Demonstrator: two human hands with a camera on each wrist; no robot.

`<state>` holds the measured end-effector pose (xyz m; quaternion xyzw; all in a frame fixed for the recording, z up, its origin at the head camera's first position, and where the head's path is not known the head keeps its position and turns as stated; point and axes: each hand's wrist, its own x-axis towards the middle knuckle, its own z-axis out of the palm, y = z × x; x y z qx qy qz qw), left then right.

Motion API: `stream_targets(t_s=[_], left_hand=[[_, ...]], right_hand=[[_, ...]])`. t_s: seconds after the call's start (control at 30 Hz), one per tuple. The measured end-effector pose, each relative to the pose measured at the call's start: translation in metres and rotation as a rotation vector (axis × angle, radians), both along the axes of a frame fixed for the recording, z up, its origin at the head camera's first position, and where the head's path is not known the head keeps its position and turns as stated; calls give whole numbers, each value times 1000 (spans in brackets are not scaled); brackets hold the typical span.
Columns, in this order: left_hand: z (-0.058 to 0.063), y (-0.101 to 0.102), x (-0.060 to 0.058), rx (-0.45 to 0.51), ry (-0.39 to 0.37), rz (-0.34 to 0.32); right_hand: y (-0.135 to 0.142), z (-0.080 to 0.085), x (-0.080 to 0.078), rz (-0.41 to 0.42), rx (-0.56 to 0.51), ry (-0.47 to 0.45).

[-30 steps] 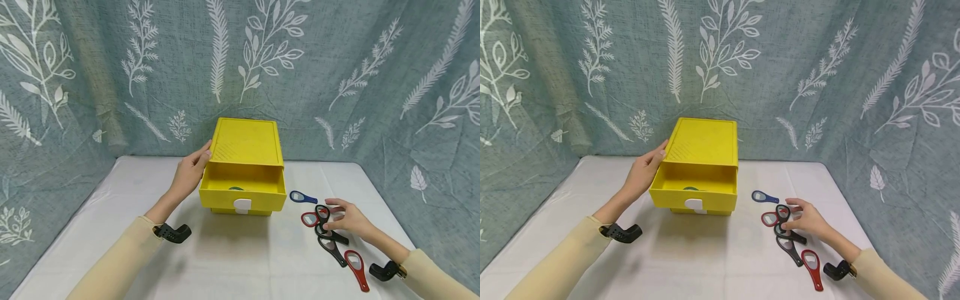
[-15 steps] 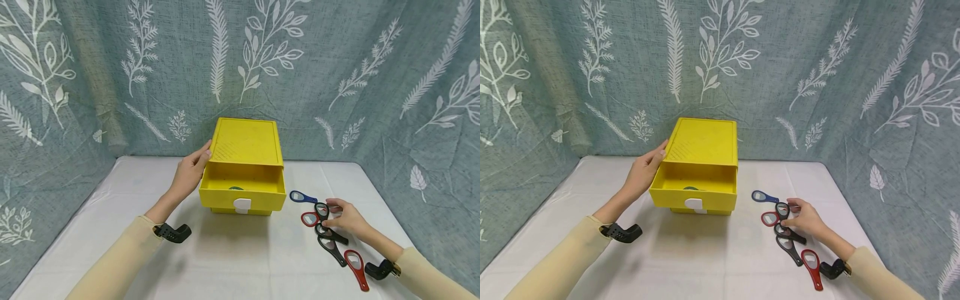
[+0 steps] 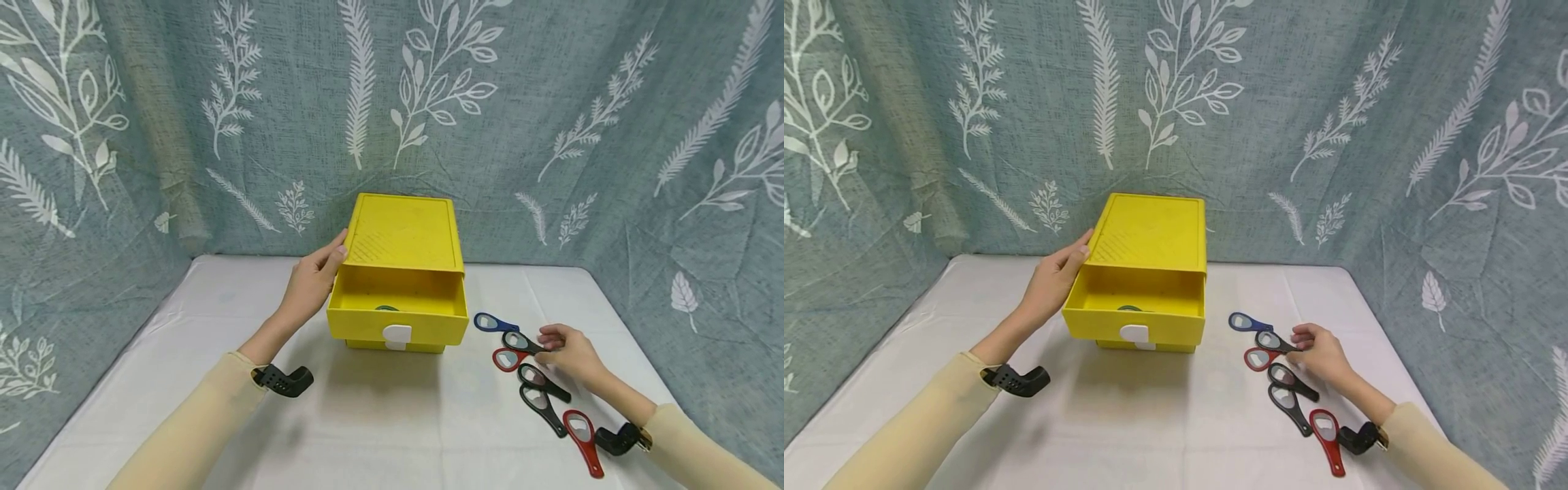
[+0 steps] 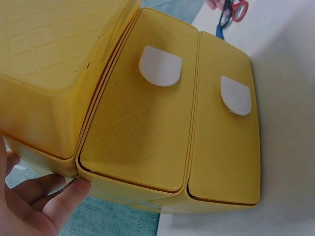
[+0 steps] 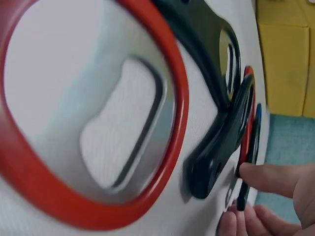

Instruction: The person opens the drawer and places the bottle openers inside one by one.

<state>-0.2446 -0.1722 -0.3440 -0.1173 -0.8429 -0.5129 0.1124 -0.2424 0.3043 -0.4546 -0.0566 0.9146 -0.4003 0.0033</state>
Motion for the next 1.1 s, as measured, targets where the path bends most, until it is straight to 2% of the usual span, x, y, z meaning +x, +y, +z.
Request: stream_targets(t_s=[0.5, 1.1], left_hand=[[-1, -1, -1, -4, 8, 0], [-1, -1, -1, 2, 7, -8]], right_hand=[[10, -3, -5, 46, 17, 58], [12, -1, -5, 49, 67, 46]])
